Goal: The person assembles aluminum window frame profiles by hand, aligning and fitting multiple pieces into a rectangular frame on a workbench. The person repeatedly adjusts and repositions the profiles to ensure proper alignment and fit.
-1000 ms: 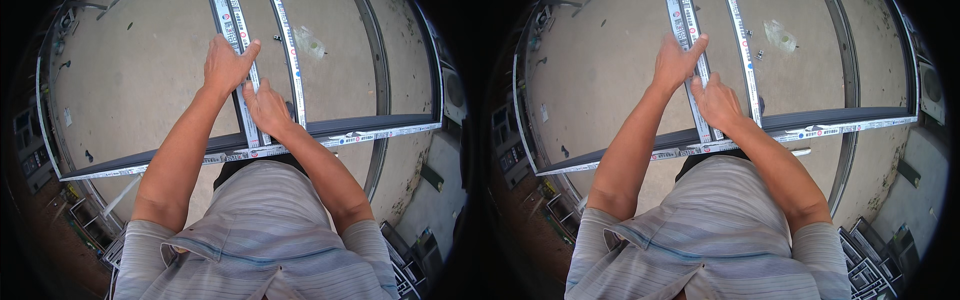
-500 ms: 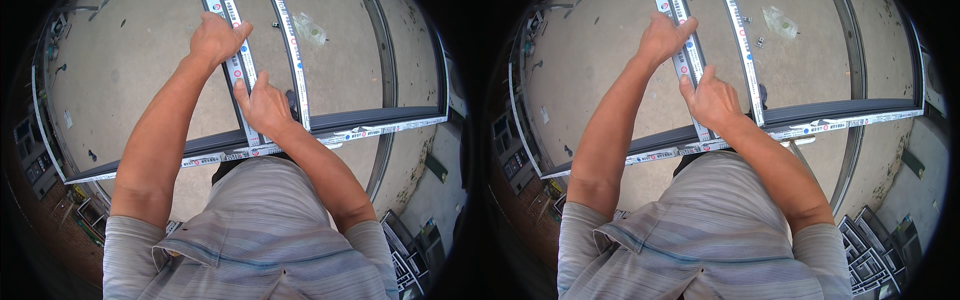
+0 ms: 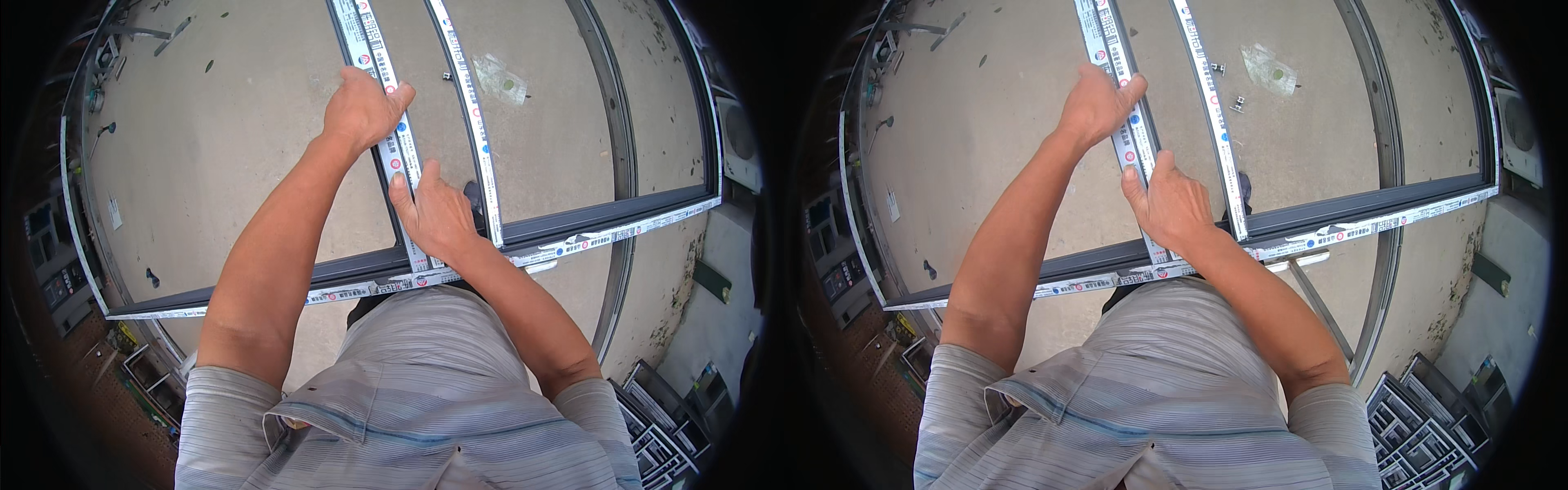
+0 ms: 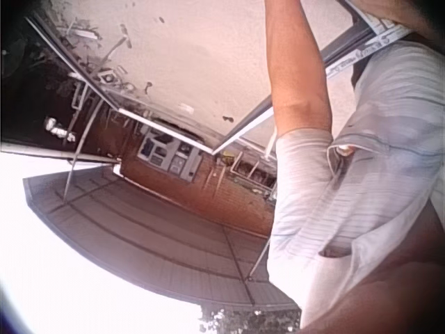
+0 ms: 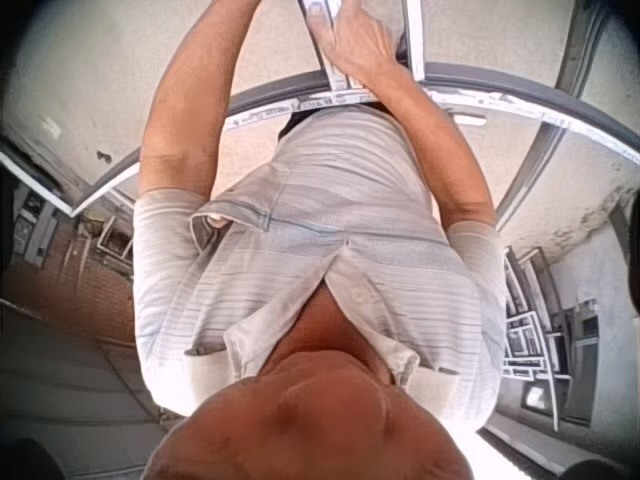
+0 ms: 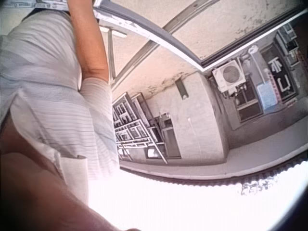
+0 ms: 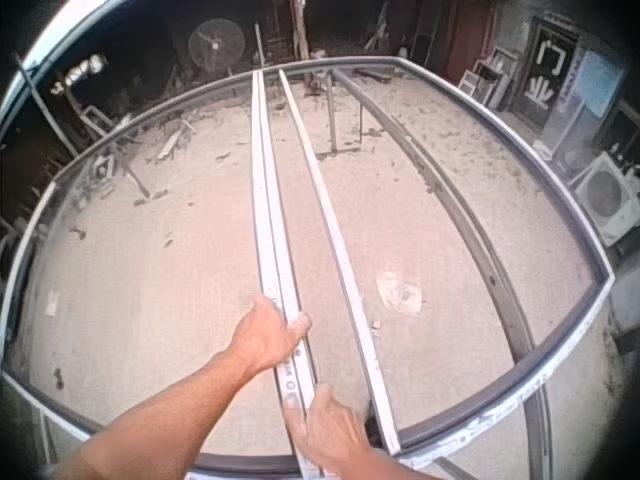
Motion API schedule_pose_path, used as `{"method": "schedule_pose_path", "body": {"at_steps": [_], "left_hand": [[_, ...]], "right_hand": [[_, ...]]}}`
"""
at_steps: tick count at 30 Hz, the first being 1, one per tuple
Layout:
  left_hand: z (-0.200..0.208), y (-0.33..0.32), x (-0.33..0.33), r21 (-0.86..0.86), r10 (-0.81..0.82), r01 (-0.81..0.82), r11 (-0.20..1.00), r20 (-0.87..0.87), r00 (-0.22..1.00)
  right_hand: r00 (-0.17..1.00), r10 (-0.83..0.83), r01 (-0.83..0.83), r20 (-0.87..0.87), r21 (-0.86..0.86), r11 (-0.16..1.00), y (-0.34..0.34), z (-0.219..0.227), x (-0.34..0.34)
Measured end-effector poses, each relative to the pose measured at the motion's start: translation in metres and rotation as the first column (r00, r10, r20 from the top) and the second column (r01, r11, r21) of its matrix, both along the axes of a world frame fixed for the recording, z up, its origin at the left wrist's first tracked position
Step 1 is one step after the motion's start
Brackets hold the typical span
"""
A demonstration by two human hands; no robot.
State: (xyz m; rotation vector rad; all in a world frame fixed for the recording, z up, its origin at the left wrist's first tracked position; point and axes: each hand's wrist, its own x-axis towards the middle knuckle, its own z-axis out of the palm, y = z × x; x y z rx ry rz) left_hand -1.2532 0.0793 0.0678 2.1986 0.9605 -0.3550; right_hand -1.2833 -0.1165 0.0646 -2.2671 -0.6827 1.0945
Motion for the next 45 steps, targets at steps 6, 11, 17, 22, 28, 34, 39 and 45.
{"method": "schedule_pose_path", "body": {"at_steps": [6,11,17,22,28,34,39,45], "left_hand": [[0.006,-0.004,0.001,-0.021,0.052,-0.052,0.998,0.001,0.999],[-0.01,-0.005,0.0,0.017,0.044,-0.045,0.999,0.033,0.998],[0.0,-0.005,-0.005,-0.017,0.066,-0.065,0.998,0.066,0.996],[0.003,-0.006,0.001,-0.065,0.076,-0.074,0.995,0.022,0.997],[0.002,-0.011,-0.007,-0.063,0.078,-0.077,0.995,0.015,0.997],[0.013,-0.004,0.002,-0.123,0.059,-0.066,0.99,-0.062,0.996],[0.017,-0.004,-0.001,-0.049,0.093,-0.096,0.994,-0.071,0.993],[0.024,0.032,0.047,-0.056,0.153,-0.154,0.986,-0.032,0.988]], "right_hand": [[0.965,-0.263,0.247,0.021,0.276,0.929,0.0,-0.028,0.02],[0.939,-0.343,0.325,-0.024,0.388,0.862,0.059,-0.014,0.093],[0.959,-0.09,0.047,0.267,0.161,0.986,0.174,-0.024,0.174],[0.946,-0.004,-0.007,0.325,0.031,0.999,0.254,-0.002,0.245],[0.878,0.162,-0.125,0.45,-0.111,0.986,0.336,0.005,0.308],[0.766,0.312,-0.202,0.562,-0.25,0.947,0.355,-0.009,0.315],[0.735,0.273,-0.214,0.621,-0.169,0.962,0.361,-0.022,0.308],[0.802,0.153,-0.14,0.577,-0.068,0.988,0.329,-0.005,0.306]]}}
